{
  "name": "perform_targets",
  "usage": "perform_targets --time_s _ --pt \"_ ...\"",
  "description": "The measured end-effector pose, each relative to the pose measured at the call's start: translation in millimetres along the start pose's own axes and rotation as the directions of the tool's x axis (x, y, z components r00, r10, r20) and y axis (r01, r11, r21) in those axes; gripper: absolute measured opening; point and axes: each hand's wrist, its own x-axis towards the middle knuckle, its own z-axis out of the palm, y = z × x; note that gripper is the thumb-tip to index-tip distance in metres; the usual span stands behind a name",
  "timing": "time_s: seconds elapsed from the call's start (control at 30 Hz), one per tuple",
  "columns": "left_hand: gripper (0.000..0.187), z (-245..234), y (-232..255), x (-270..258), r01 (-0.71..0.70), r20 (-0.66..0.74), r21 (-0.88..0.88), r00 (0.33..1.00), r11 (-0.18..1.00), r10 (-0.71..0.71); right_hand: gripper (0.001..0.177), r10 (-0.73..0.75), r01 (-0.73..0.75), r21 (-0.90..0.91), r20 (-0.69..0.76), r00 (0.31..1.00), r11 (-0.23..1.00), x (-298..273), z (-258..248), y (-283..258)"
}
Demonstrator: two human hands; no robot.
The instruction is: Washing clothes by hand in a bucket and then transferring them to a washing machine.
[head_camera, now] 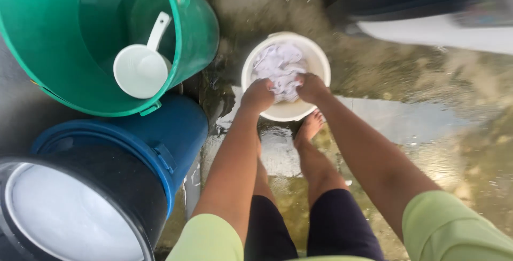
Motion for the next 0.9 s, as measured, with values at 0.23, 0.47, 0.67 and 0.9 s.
perform_targets --time_s 0.23,0.47,0.67,0.9 --pt "0.032 42.1 -100.6 2.7 -0.034 -0.01 -0.123 0.999 0.992 0.033 0.014 -0.308 0.455 -0.611 0.336 0.89 0.647 93.6 205.4 110.1" --pt "0.038 51.7 -121.7 -28.9 0.084 0.038 -0.127 0.996 0.988 -0.079 0.018 0.458 -0.32 0.682 -0.025 0.889 0.658 4.7 144.3 -13.8" --pt "0.088 15.2 -11.7 -57.3 -0.224 -0.137 0.031 0.964 0.974 0.226 0.034 0.447 0.116 0.992 -0.128 0.885 0.054 -114.8 27.6 -72.7" --pt "0.041 68.5 6.0 -69.1 0.117 0.082 -0.913 0.991 0.391 -0.106 0.021 0.556 0.325 0.895 -0.109 0.824 -0.305 -201.3 -64.4 -110.3"
